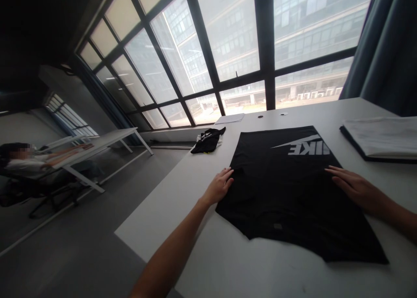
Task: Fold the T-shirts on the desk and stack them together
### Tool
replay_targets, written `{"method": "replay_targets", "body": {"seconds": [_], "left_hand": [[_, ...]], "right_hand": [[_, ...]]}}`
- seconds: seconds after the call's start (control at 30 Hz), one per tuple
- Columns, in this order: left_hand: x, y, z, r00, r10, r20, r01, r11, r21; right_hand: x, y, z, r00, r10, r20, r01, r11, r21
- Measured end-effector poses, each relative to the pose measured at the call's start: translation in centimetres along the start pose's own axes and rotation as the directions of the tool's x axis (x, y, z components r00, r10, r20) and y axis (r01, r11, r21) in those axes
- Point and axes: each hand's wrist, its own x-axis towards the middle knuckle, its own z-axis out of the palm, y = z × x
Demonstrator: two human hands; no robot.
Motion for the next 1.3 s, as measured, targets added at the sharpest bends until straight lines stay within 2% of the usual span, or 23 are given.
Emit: {"method": "replay_targets", "body": {"seconds": [0.07, 0.13, 0.23, 0.33, 0.4, 0.43, 0.53, 0.6, 0.67, 0.73, 0.8, 0.87, 0.97, 1.03, 1.17, 1.3], "left_hand": [[1.4, 0.0, -0.5, 0.993, 0.012, -0.119, -0.017, 0.999, -0.04], [2.5, 0.1, -0.3, 0.987, 0.041, -0.153, -0.049, 0.998, -0.05], [2.7, 0.2, 1.4, 0.996, 0.084, -0.02, -0.085, 0.996, -0.005], [2.0, 0.2, 2.7, 0.987, 0.057, 0.152, -0.068, 0.996, 0.062], [1.8, 0.4, 2.7, 0.984, 0.054, 0.17, -0.067, 0.995, 0.077], [1.8, 0.5, 2.5, 0.989, 0.06, 0.135, -0.07, 0.995, 0.073], [2.1, 0.8, 1.9, 0.996, 0.07, -0.061, -0.068, 0.997, 0.034], [2.3, 0.9, 2.0, 0.992, 0.076, -0.096, -0.075, 0.997, 0.012], [2.3, 0.9, 2.6, 0.995, 0.1, 0.004, -0.1, 0.995, 0.022], [2.3, 0.8, 3.3, 0.988, 0.109, 0.108, -0.116, 0.992, 0.057], [2.4, 0.8, 3.6, 0.986, 0.099, 0.135, -0.111, 0.99, 0.085], [2.4, 0.8, 3.6, 0.99, 0.091, 0.106, -0.101, 0.991, 0.093], [2.5, 1.0, 3.3, 0.996, 0.079, 0.051, -0.083, 0.992, 0.099], [2.4, 1.1, 3.4, 0.997, 0.052, 0.059, -0.059, 0.991, 0.12], [2.4, 1.2, 3.8, 0.995, 0.019, 0.098, -0.035, 0.987, 0.159], [2.4, 1.5, 3.4, 0.998, 0.051, 0.019, -0.054, 0.982, 0.18]], "right_hand": [[-0.1, -0.2, -0.1, 1.0, -0.004, 0.001, 0.004, 1.0, -0.015], [-0.2, -0.3, -0.2, 1.0, -0.002, 0.001, 0.002, 1.0, -0.027], [-0.3, -0.6, -0.3, 1.0, 0.01, 0.005, -0.01, 0.999, -0.034], [-0.3, -0.6, -0.3, 1.0, 0.001, 0.021, 0.0, 0.999, -0.039], [-0.3, -0.5, -0.3, 1.0, -0.011, 0.021, 0.012, 0.999, -0.047], [-0.2, -0.4, -0.3, 1.0, -0.015, 0.015, 0.016, 0.999, -0.052], [-0.3, -0.8, -0.6, 0.998, -0.045, -0.036, 0.043, 0.997, -0.064], [-0.6, -1.9, -0.9, 0.99, -0.084, -0.113, 0.074, 0.993, -0.089], [-0.9, -3.8, -1.0, 0.975, -0.102, -0.198, 0.079, 0.989, -0.121], [-1.3, -5.8, -0.4, 0.968, -0.088, -0.234, 0.052, 0.987, -0.155], [-1.7, -7.1, 0.7, 0.978, -0.078, -0.195, 0.034, 0.974, -0.222], [-2.1, -7.5, 1.9, 0.991, -0.064, -0.119, 0.025, 0.953, -0.302], [-2.6, -6.6, 3.3, 0.999, -0.035, -0.013, 0.028, 0.926, -0.376], [-2.8, -5.9, 3.7, 0.999, -0.038, 0.028, 0.046, 0.918, -0.394], [-2.8, -5.7, 3.6, 0.998, -0.06, 0.035, 0.069, 0.917, -0.392], [-2.2, -6.4, 2.4, 0.997, -0.076, -0.031, 0.06, 0.933, -0.354]]}}
